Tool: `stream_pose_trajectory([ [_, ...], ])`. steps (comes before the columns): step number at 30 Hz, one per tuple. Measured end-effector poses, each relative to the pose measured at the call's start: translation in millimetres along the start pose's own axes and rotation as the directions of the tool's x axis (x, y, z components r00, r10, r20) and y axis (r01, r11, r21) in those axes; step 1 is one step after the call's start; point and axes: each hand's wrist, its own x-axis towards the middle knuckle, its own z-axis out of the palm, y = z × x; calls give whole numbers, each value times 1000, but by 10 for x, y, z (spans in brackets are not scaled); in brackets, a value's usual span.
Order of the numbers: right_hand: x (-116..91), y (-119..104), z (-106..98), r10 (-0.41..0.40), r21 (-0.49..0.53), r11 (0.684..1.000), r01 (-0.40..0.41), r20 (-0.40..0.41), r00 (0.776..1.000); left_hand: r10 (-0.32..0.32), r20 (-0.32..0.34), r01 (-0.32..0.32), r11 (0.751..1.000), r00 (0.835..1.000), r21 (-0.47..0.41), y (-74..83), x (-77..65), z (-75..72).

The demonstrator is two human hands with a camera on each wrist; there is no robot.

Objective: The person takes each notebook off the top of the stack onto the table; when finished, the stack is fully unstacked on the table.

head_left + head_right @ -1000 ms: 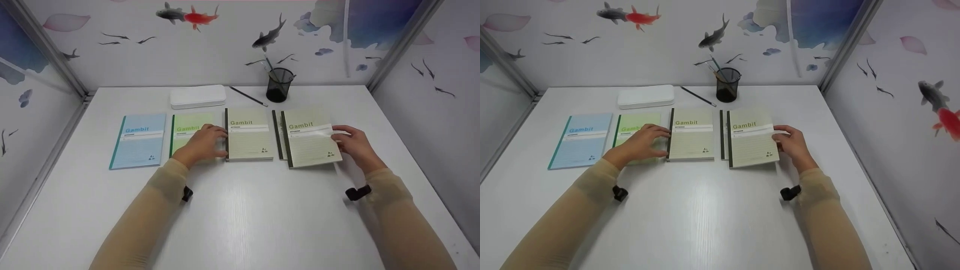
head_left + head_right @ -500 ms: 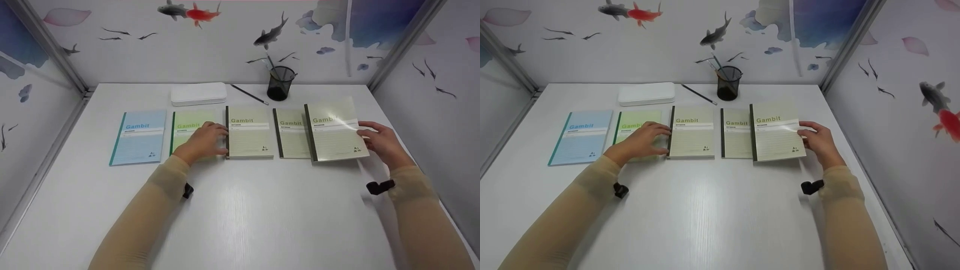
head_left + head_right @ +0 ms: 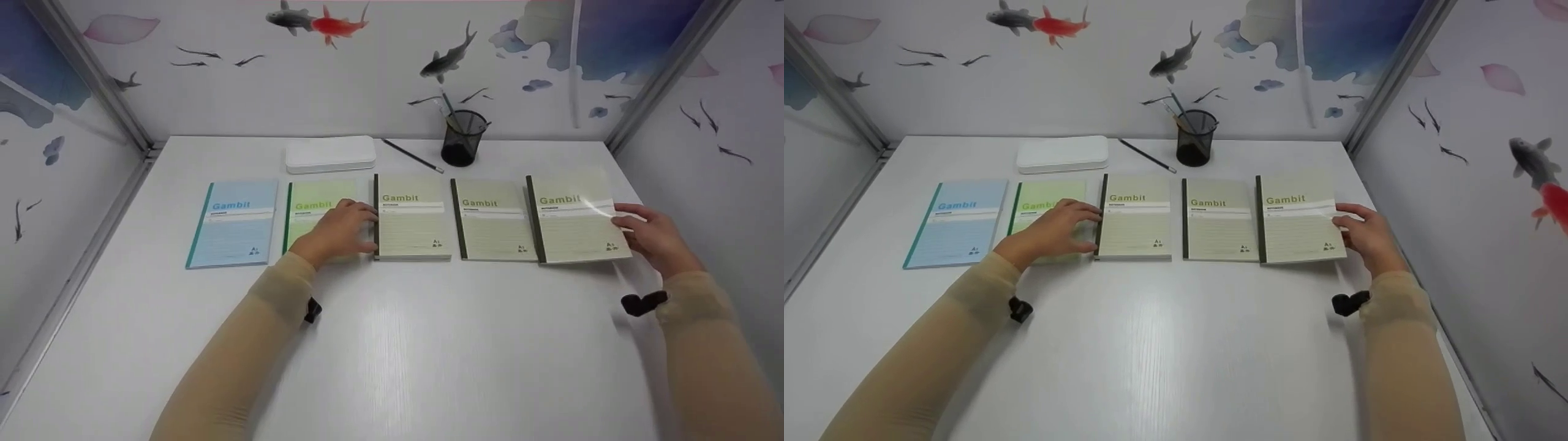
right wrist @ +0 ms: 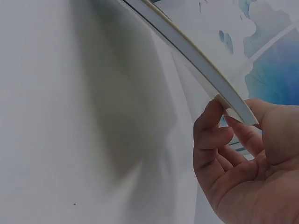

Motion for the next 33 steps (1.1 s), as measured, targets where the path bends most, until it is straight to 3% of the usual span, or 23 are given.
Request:
stream_pose_trajectory([
  [5,87,77,-53,0,-183,983,-5,-26,1000,-11,-4,11,1000,1000,-13,4,-11,10],
  [11,144,129,4,-38,-357,934,1,-97,995,-8,-9,8,1000,1000,6,3,-15,8],
  [19,184,136,66,-65,-485,874,-6,-130,989,-28,-5,28,1000,1000,-4,26,1,5],
  [27,159,126,143,-166,-627,777,54,-122,979,-17,-1,17,999,1000,39,35,17,-15],
  [33,109,68,383,-218,-641,761,104,-102,971,-35,5,35,999,999,24,50,20,-4],
])
